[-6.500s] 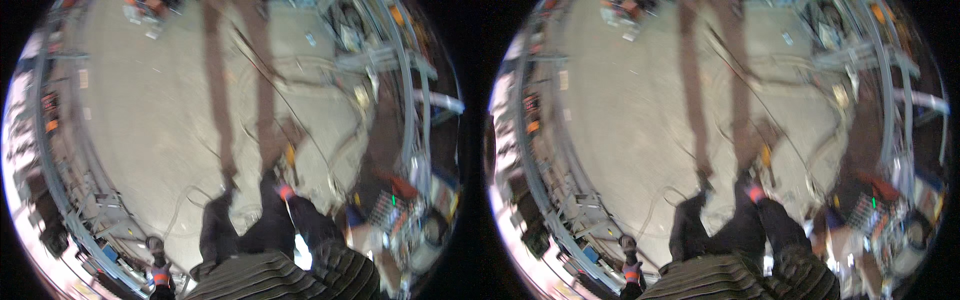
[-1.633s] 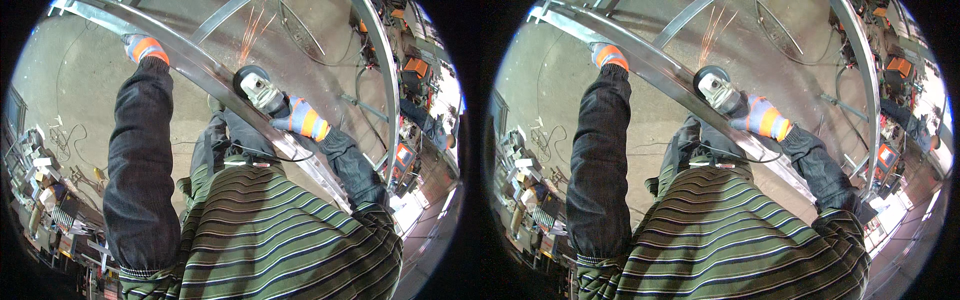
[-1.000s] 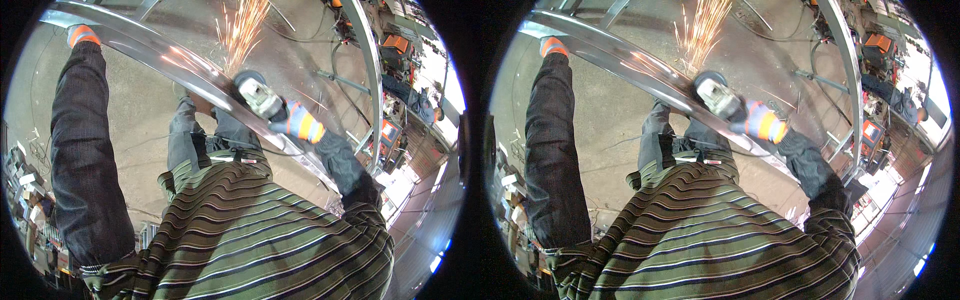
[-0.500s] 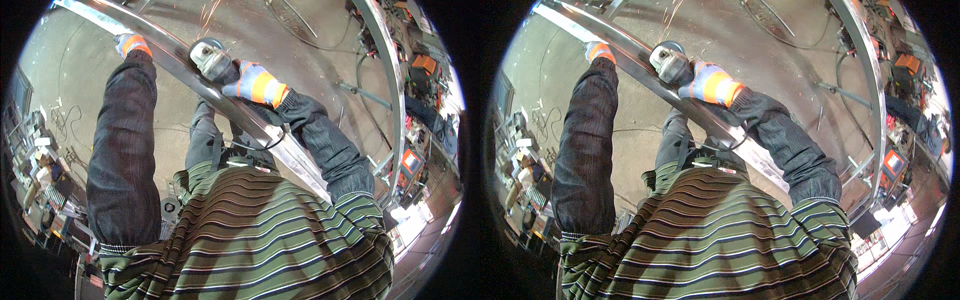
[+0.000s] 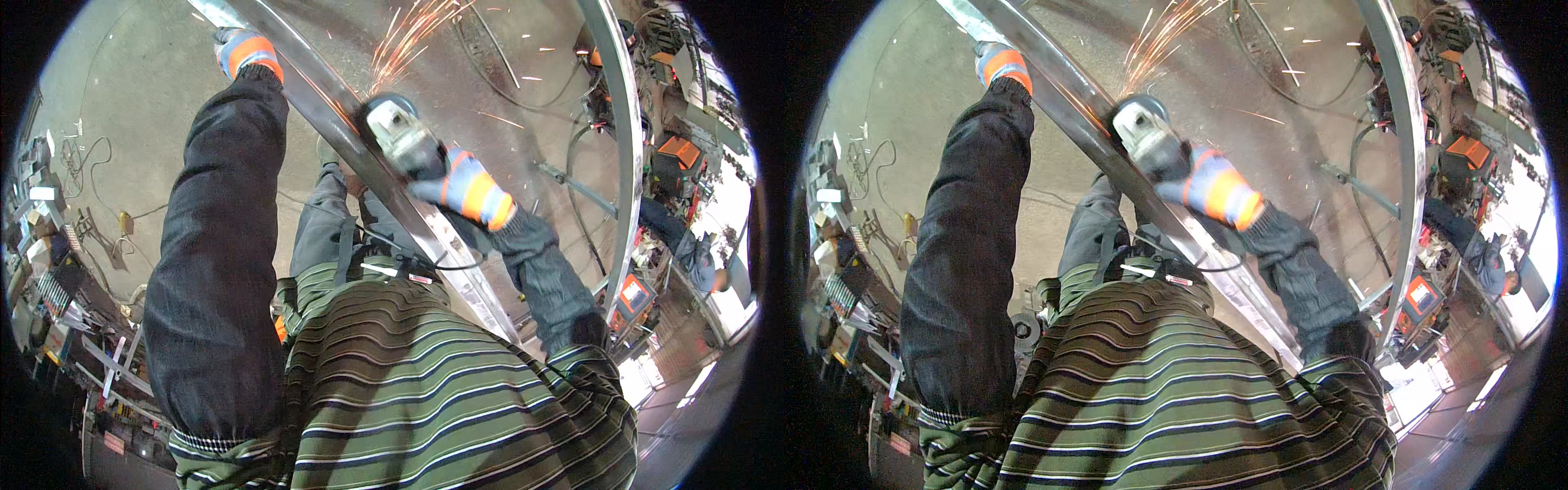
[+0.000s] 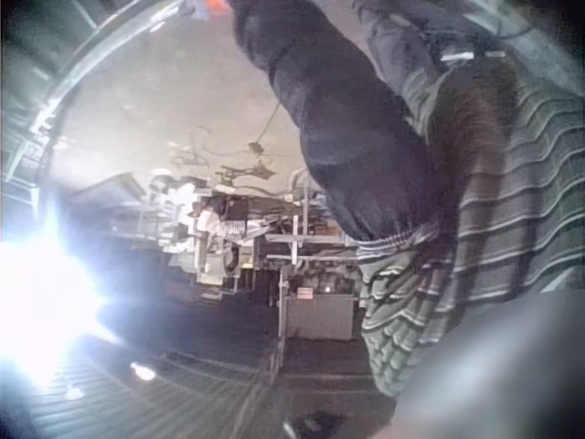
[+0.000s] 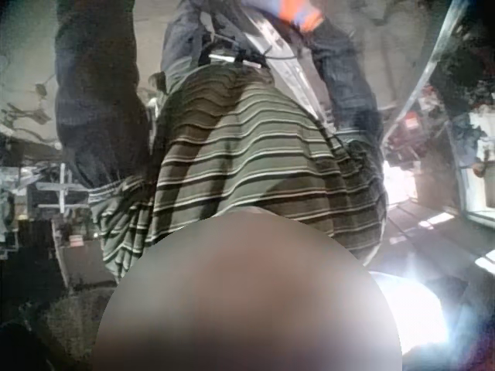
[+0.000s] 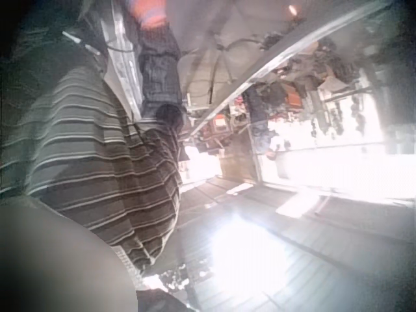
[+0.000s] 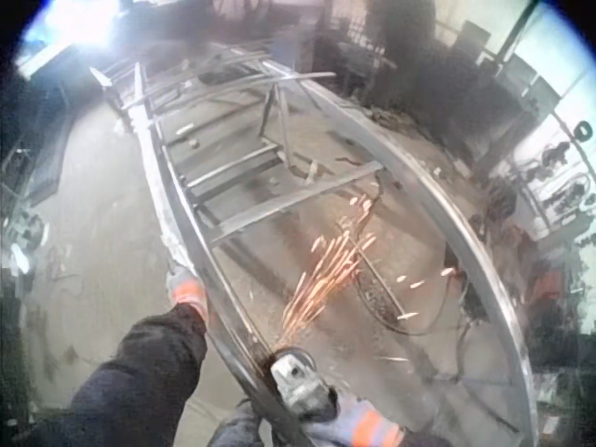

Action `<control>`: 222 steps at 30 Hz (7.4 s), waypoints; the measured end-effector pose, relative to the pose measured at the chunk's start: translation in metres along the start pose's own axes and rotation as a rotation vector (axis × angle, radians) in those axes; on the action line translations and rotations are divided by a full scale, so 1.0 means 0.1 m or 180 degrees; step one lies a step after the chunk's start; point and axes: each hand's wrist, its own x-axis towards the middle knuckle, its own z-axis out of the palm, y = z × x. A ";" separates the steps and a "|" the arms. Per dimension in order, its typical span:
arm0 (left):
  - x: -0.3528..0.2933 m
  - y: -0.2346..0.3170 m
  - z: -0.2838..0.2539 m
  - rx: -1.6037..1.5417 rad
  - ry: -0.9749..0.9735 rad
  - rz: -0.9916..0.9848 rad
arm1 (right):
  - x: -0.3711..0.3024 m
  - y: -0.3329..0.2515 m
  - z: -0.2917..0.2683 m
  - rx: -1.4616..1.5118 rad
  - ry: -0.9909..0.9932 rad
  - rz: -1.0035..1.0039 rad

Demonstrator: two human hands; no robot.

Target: The person walks through a metal fabrication shop, picks up an angle grinder, and grinds the edges of a large metal frame. Sparks are visible as the tool smooths the metal surfaces.

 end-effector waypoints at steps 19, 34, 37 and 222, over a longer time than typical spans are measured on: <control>-0.23 0.07 -0.02 -0.0623 -0.0431 -0.0575 | -0.02 0.26 0.17 -0.0054 0.0618 0.0011; -0.08 0.47 -0.42 -0.0923 -0.0566 -0.1694 | -0.05 0.06 0.40 0.0083 0.0783 -0.0014; -0.08 0.43 -0.35 -0.1041 -0.0634 -0.1614 | -0.03 0.02 0.38 0.0049 0.0788 -0.0009; -2.01 0.50 -1.39 -0.3570 -0.1735 -0.2710 | 0.96 -0.15 0.00 0.0316 0.0320 -0.0703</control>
